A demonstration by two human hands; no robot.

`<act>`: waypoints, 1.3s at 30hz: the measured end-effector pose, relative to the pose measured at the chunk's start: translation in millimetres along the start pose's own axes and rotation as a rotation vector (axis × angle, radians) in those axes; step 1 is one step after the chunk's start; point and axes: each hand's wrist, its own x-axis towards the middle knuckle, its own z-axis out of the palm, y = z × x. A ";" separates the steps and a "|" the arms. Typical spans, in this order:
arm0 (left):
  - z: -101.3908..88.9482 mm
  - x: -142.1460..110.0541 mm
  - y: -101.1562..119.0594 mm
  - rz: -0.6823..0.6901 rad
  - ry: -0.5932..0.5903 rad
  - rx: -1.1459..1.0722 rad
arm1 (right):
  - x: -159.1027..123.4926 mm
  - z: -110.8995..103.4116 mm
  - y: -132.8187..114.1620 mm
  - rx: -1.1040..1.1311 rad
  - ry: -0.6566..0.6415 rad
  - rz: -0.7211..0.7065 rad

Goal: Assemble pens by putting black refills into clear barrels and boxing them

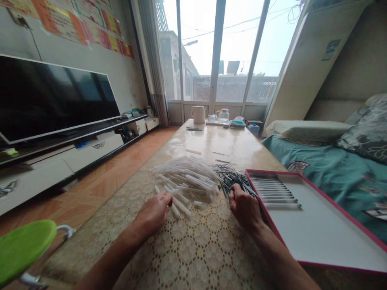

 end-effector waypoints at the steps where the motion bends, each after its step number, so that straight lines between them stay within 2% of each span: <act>1: -1.8 0.3 -2.4 -0.004 -0.029 0.079 | 0.0 -0.3 0.1 0.004 -0.003 -0.002; 3: -3.7 3.1 -7.3 -0.043 -0.054 0.224 | -0.1 -1.5 0.3 0.012 -0.004 -0.008; 6: -2.2 12.4 -17.2 -0.183 0.001 0.341 | -0.4 -2.8 0.9 0.024 -0.009 -0.011; 9: 2.9 24.1 -28.3 -0.321 0.037 0.262 | -0.4 -2.4 1.6 0.014 -0.009 -0.008; 14: 7.5 34.2 -37.5 -0.364 0.022 0.216 | 0.1 -1.2 2.5 0.019 -0.012 -0.006; 21: 7.4 30.2 -37.9 -0.386 0.038 0.051 | -0.2 -2.2 0.9 0.044 0.020 -0.006; 26: -1.7 29.0 -36.2 -0.463 0.119 -0.261 | -2.6 -3.9 -1.4 0.140 0.085 -0.038; 28: -6.4 30.2 -29.5 -0.510 0.124 -0.474 | -4.0 -3.5 -3.1 0.179 0.111 -0.076; 30: -6.2 31.5 -18.1 -0.565 0.120 -0.891 | -5.3 -2.6 -5.5 0.227 0.130 -0.131; 34: 14.6 32.1 11.7 -0.635 0.179 -1.273 | -8.1 -3.3 -9.6 0.361 0.158 -0.243; 39: 44.0 26.9 32.8 -0.663 0.232 -1.509 | -11.3 -8.9 -11.3 0.479 0.178 -0.294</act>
